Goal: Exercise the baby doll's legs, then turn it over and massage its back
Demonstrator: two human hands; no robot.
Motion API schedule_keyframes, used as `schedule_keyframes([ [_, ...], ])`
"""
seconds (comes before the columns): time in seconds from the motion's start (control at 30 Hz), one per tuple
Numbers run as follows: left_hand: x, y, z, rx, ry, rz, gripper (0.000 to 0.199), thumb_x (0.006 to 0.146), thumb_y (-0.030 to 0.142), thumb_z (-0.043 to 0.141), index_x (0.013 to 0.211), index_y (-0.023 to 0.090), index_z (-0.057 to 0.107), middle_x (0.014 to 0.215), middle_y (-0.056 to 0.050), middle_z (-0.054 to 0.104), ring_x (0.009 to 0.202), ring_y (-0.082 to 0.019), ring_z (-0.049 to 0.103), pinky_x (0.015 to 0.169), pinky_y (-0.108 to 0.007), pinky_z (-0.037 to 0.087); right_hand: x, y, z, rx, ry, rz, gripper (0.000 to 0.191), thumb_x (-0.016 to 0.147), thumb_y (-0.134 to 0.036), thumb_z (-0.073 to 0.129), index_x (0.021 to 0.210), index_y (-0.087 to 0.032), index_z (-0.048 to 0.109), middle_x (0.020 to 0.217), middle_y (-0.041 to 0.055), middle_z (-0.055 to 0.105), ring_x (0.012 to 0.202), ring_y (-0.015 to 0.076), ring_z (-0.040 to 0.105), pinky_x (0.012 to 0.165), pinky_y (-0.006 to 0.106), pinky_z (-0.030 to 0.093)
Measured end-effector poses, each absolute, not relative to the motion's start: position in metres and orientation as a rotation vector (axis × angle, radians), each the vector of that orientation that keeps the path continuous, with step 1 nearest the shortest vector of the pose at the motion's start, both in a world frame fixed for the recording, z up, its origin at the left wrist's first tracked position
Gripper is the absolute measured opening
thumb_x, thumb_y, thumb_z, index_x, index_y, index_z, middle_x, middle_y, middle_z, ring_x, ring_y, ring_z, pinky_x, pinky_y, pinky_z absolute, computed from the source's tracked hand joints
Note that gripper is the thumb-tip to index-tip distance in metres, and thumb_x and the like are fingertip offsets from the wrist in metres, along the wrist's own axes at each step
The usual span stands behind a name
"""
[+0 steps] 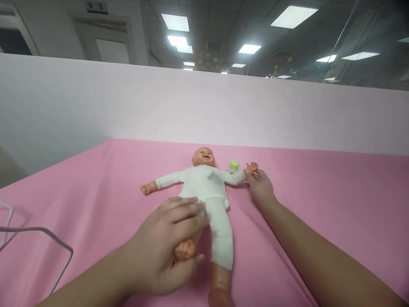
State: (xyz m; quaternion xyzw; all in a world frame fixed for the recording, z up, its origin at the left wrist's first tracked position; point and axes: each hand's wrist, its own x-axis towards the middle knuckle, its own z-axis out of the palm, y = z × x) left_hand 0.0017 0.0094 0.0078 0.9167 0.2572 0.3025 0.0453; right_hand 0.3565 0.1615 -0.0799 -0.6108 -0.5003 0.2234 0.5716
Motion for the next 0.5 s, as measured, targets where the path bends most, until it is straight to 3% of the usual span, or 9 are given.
schedule_keyframes([
  [0.07, 0.007, 0.001, 0.012, 2.745, 0.72, 0.817, 0.032, 0.084, 0.029, 0.066, 0.116, 0.025, 0.068, 0.118, -0.009, 0.074, 0.111, -0.029, 0.067, 0.103, -0.045, 0.05, 0.361, 0.166, -0.084, -1.439, -1.18, 0.525, 0.054, 0.091, -0.054, 0.065, 0.136, -0.026, 0.059, 0.121, 0.0109, 0.074, 0.103, 0.0308, 0.073, 0.085, 0.046, 0.064],
  [0.13, 0.012, -0.006, 0.014, 2.683, 0.707, 0.686, 0.006, 0.086, 0.028, 0.061, 0.086, 0.024, 0.065, 0.092, -0.005, 0.074, 0.085, -0.023, 0.066, 0.087, -0.041, 0.051, 0.365, 0.169, -0.087, -1.433, -1.173, 0.537, 0.053, 0.091, -0.053, 0.065, 0.137, -0.025, 0.059, 0.121, 0.0116, 0.074, 0.101, 0.0308, 0.074, 0.083, 0.047, 0.065],
  [0.2, 0.018, -0.008, 0.013, 2.635, 0.722, 0.59, 0.018, 0.088, 0.028, 0.058, 0.072, 0.022, 0.053, 0.075, -0.002, 0.067, 0.07, -0.02, 0.058, 0.076, -0.038, 0.047, 0.368, 0.171, -0.089, -1.423, -1.139, 0.584, 0.054, 0.09, -0.052, 0.067, 0.136, -0.025, 0.059, 0.122, 0.0124, 0.073, 0.1, 0.0307, 0.074, 0.084, 0.047, 0.066],
  [0.27, 0.023, -0.007, 0.009, 2.586, 0.744, 0.545, 0.022, 0.087, 0.029, 0.058, 0.069, 0.021, 0.048, 0.07, -0.001, 0.063, 0.066, -0.018, 0.053, 0.072, -0.036, 0.043, 0.371, 0.173, -0.089, -1.415, -1.077, 0.659, 0.054, 0.087, -0.05, 0.072, 0.134, -0.024, 0.059, 0.124, 0.0127, 0.072, 0.101, 0.0302, 0.075, 0.086, 0.047, 0.066],
  [0.4, 0.027, -0.001, 0.002, 2.491, 0.781, 0.499, 0.023, 0.088, 0.032, 0.059, 0.07, 0.02, 0.049, 0.07, 0.0, 0.063, 0.066, -0.017, 0.054, 0.074, -0.035, 0.042, 0.374, 0.176, -0.089, -1.416, -0.997, 0.766, 0.054, 0.082, -0.044, 0.078, 0.129, -0.024, 0.06, 0.125, 0.0125, 0.071, 0.099, 0.028, 0.075, 0.088, 0.044, 0.066],
  [0.5, 0.027, 0.0, -0.002, 2.456, 0.826, 0.442, 0.021, 0.089, 0.033, 0.06, 0.073, 0.021, 0.054, 0.073, 0.0, 0.065, 0.07, -0.018, 0.057, 0.073, -0.033, 0.042, 0.378, 0.175, -0.088, -1.479, -1.019, 0.779, 0.055, 0.08, -0.044, 0.079, 0.128, -0.023, 0.059, 0.116, 0.0127, 0.073, 0.088, 0.0269, 0.075, 0.078, 0.042, 0.066],
])
